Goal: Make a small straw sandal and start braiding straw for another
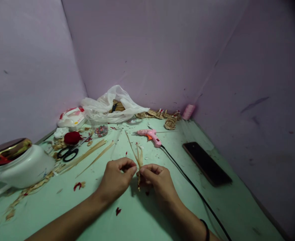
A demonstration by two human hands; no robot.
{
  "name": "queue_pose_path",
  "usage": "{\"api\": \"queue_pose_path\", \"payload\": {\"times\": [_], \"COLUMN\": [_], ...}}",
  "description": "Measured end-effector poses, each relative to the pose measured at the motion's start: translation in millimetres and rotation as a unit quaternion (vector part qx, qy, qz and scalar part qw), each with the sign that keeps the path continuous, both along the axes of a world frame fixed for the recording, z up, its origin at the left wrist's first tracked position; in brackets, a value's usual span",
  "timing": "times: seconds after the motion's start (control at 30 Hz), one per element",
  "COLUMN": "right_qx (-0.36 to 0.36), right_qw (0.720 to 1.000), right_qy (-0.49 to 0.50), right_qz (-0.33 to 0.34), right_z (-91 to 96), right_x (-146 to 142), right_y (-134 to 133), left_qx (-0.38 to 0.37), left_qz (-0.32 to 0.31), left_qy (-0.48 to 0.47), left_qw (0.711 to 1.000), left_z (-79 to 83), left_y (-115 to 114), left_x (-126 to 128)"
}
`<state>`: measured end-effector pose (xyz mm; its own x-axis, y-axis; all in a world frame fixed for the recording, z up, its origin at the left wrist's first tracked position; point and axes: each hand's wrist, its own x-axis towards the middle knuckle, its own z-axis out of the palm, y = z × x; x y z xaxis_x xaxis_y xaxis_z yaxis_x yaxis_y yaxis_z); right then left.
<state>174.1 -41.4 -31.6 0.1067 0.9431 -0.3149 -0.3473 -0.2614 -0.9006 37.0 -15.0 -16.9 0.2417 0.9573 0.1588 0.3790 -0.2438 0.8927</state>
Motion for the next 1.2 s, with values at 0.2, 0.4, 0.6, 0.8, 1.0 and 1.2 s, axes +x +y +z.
{"api": "queue_pose_path", "payload": {"times": [0.2,0.4,0.6,0.8,1.0,1.2], "right_qx": [-0.003,0.052,0.153,0.114,-0.002,-0.006], "right_qw": [0.998,0.985,0.945,0.966,0.999,0.998], "right_qy": [-0.062,-0.165,-0.285,-0.227,-0.030,-0.057], "right_qz": [0.003,0.024,0.040,0.046,0.041,0.013], "right_z": [0.3,-0.1,-5.8,-5.0,-2.9,-1.8], "right_x": [-2.2,-4.6,0.4,-1.0,-1.5,0.0], "right_y": [0.8,-3.0,-6.4,-4.6,0.0,1.7], "left_qx": [0.416,0.425,0.435,0.431,0.435,0.408], "left_qz": [-0.031,-0.035,-0.077,-0.091,-0.106,-0.082], "left_qy": [0.161,0.199,0.251,0.231,0.173,0.175], "left_qw": [0.894,0.882,0.861,0.867,0.877,0.892], "left_z": [-2.8,-4.8,-5.5,-4.8,-3.3,-4.4], "left_y": [-2.0,-0.2,-0.1,-0.1,3.6,4.4], "left_x": [-6.1,-5.2,-7.8,-8.7,-8.1,-10.5]}}
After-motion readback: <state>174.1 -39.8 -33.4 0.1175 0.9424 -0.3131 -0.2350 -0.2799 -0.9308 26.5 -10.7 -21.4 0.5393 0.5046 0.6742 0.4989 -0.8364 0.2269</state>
